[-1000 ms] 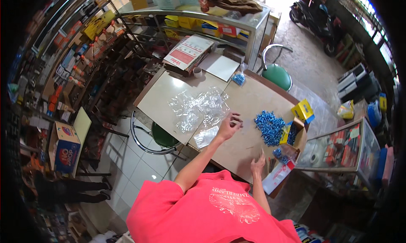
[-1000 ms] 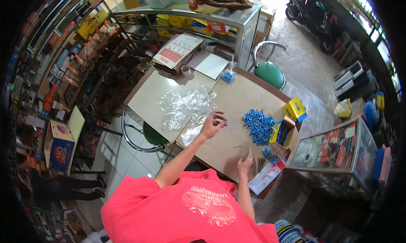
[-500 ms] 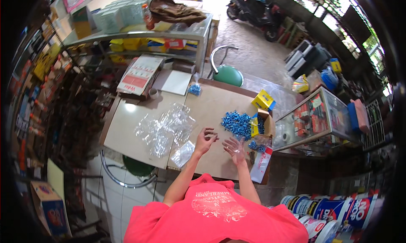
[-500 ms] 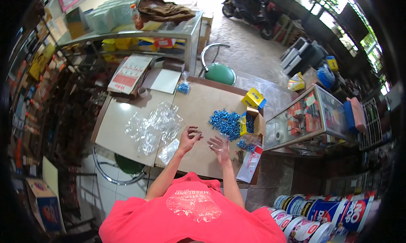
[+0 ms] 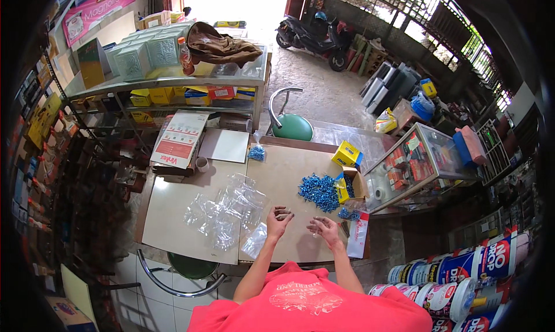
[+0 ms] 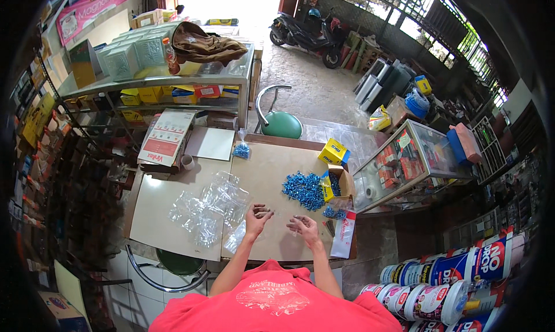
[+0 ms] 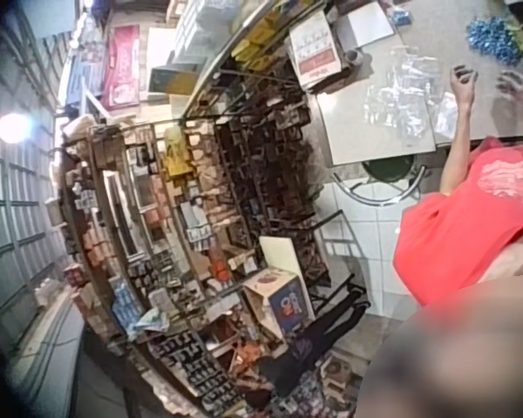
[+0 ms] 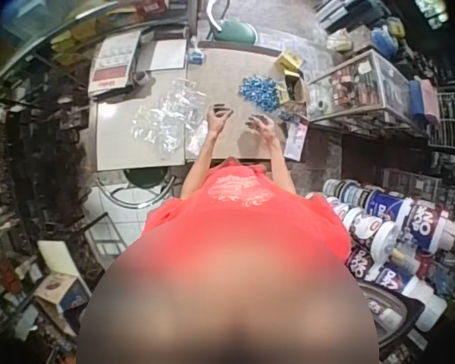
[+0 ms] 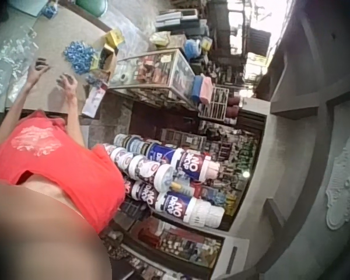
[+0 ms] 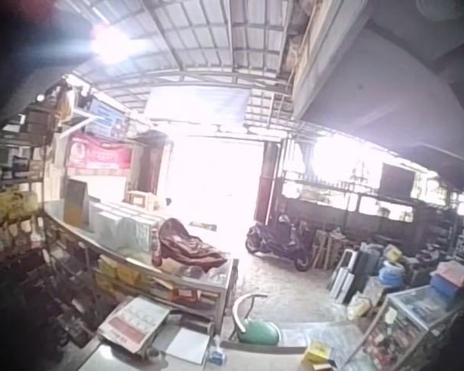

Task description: Sorting small blue plastic wall anchors from a box into small clear plastic bags.

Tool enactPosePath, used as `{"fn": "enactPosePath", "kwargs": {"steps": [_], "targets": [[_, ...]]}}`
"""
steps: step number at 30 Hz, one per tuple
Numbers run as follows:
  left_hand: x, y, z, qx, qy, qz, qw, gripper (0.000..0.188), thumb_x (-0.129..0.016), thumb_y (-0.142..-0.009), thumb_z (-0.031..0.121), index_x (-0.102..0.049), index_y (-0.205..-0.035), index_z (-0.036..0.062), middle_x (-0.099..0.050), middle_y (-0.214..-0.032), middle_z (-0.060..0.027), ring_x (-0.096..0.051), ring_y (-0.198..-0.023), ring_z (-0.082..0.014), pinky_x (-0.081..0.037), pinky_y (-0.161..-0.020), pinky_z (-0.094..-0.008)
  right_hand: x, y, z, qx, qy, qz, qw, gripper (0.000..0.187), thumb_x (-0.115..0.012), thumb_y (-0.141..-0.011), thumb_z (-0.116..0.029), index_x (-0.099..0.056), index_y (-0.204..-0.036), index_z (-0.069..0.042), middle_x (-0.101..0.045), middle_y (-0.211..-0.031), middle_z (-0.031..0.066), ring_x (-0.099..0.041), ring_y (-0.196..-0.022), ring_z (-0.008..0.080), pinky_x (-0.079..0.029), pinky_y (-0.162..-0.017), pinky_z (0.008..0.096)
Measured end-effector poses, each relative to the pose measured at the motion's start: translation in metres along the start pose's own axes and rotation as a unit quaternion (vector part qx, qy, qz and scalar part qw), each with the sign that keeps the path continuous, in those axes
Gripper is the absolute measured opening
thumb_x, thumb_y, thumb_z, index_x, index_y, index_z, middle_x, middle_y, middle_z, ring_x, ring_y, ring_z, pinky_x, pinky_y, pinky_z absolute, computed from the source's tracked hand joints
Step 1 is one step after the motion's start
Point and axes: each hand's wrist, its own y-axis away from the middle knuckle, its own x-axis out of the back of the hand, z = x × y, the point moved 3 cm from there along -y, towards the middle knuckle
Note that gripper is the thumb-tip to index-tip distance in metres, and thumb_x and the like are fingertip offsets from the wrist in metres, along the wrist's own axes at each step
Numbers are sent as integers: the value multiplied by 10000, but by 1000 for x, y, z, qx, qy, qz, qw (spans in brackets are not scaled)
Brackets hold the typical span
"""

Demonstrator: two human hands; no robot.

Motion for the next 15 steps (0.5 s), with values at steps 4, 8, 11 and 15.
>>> {"fn": "enactPosePath", "kwargs": {"steps": [4, 8, 11, 15], "targets": [[-1, -10, -4, -3, 30, 5, 1000, 398, -751, -740, 70, -516, -1050, -12, -648, -922, -132, -656, -785, -166, -543, -665, -248, 1, -5, -5, -21, -25, 30, 999, 298, -521, -912, -54, -490, -1180, 72, -617, -1065, 191, -653, -935, 304, -556, -809, 354], [-4, -19, 3, -24, 18, 34, 999, 389, -742, -748, 59, -506, -1044, -32, -646, -909, -139, -658, -770, -169, -547, -668, -250, 9, -10, -9, -9, -3, 10, 1000, 276, -534, -904, -37, -520, -1156, 76, -624, -1060, 203, -659, -919, 291, -558, -813, 353], [-10, -25, -1, -36, 22, 49, 998, 385, -735, -754, 43, -493, -1042, -40, -642, -920, -142, -654, -799, -172, -547, -678, -254, 19, -17, -12, 20, 12, 16, 1000, 256, -572, -886, -37, -552, -1113, 80, -645, -1004, 197, -667, -891, 276, -563, -801, 352], [-24, -33, -14, -19, 53, 61, 997, 404, -736, -759, 48, -480, -1060, -35, -639, -922, -148, -652, -809, -178, -546, -686, -258, 40, -31, -19, 54, 3, 11, 998, 204, -644, -846, -53, -617, -1011, 64, -672, -912, 162, -678, -795, 226, -569, -755, 325]]}}
